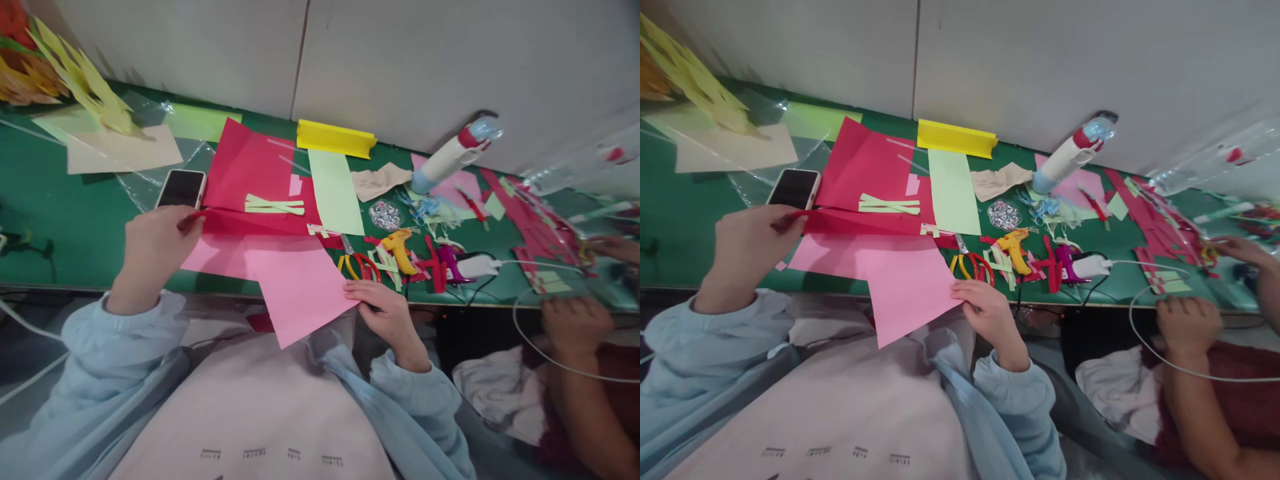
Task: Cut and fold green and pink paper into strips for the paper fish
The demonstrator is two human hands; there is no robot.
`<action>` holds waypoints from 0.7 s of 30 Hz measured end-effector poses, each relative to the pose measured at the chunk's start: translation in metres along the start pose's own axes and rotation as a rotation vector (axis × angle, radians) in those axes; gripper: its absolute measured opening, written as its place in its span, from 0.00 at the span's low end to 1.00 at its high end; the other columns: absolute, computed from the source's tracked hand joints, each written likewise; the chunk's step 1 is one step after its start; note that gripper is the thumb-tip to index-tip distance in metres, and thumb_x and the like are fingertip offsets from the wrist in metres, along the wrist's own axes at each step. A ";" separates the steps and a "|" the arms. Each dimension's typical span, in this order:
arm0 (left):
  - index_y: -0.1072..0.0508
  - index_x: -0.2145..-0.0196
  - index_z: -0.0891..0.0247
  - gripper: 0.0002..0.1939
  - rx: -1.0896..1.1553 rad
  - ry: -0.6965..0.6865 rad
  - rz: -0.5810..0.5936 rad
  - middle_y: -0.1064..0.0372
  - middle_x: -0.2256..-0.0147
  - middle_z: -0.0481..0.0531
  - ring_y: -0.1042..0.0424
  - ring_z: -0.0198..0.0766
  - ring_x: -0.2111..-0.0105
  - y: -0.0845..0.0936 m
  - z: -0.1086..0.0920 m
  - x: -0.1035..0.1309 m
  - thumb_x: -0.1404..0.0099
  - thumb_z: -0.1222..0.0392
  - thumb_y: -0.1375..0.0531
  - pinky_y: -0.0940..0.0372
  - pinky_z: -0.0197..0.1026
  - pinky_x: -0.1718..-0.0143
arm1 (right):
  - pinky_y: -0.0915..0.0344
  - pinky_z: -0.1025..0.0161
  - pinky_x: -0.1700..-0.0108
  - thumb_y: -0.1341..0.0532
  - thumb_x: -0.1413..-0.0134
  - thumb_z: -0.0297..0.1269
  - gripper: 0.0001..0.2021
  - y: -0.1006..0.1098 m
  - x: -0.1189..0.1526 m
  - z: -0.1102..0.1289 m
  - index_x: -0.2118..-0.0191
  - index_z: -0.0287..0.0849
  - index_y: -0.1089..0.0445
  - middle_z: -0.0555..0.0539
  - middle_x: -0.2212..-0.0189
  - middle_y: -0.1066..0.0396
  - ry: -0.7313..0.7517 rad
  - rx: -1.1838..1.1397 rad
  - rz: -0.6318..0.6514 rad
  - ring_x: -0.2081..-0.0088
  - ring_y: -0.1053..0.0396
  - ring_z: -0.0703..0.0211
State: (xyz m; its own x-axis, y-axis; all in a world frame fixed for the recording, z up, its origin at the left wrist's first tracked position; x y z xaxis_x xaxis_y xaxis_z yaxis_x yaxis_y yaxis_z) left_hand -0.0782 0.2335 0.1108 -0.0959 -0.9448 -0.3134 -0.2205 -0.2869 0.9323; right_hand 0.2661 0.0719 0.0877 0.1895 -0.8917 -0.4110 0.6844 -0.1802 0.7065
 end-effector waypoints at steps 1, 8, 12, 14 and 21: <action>0.22 0.61 0.59 0.14 -0.007 0.000 -0.001 0.22 0.69 0.53 0.25 0.45 0.65 0.000 0.001 0.000 0.36 0.52 0.44 0.44 0.40 0.72 | 0.24 0.57 0.49 0.44 0.46 0.22 0.16 0.001 -0.001 0.001 0.64 0.45 0.21 0.48 0.61 0.20 -0.006 -0.017 -0.001 0.55 0.22 0.58; 0.22 0.63 0.57 0.13 -0.012 0.029 0.009 0.23 0.70 0.53 0.26 0.45 0.67 0.000 0.004 0.001 0.37 0.51 0.44 0.45 0.40 0.73 | 0.24 0.59 0.54 0.43 0.48 0.23 0.15 -0.005 -0.001 0.011 0.64 0.46 0.22 0.49 0.65 0.20 -0.026 -0.177 0.067 0.59 0.22 0.58; 0.22 0.63 0.59 0.14 -0.015 0.057 0.009 0.23 0.69 0.54 0.25 0.46 0.67 0.002 0.006 0.001 0.36 0.51 0.44 0.43 0.41 0.72 | 0.25 0.59 0.54 0.44 0.46 0.24 0.16 -0.017 0.000 0.010 0.62 0.47 0.21 0.48 0.65 0.20 -0.045 -0.185 0.143 0.59 0.23 0.59; 0.22 0.63 0.59 0.14 -0.002 0.062 -0.004 0.22 0.68 0.54 0.24 0.47 0.66 0.003 0.006 0.002 0.37 0.51 0.44 0.43 0.42 0.71 | 0.26 0.56 0.51 0.44 0.45 0.24 0.16 -0.020 0.000 0.009 0.63 0.48 0.21 0.48 0.63 0.20 -0.023 -0.138 0.148 0.57 0.24 0.58; 0.22 0.64 0.59 0.14 0.096 0.107 -0.030 0.22 0.69 0.52 0.23 0.45 0.64 0.011 0.009 0.004 0.37 0.51 0.45 0.42 0.40 0.70 | 0.30 0.56 0.57 0.43 0.43 0.30 0.14 0.002 -0.001 -0.026 0.62 0.46 0.19 0.43 0.62 0.26 -0.197 0.224 -0.040 0.60 0.28 0.55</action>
State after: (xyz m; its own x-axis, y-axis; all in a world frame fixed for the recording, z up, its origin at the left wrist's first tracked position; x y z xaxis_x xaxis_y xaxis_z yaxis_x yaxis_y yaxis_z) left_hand -0.0900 0.2279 0.1178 0.0153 -0.9488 -0.3154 -0.3142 -0.3040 0.8994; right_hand 0.2860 0.0836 0.0744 0.0106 -0.9416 -0.3366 0.5120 -0.2841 0.8107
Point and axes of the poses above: each hand's wrist, its own x-axis away from the middle knuckle, its own y-axis out of the back of the hand, z = x × y, the point moved 10 cm from there along -x, towards the middle knuckle
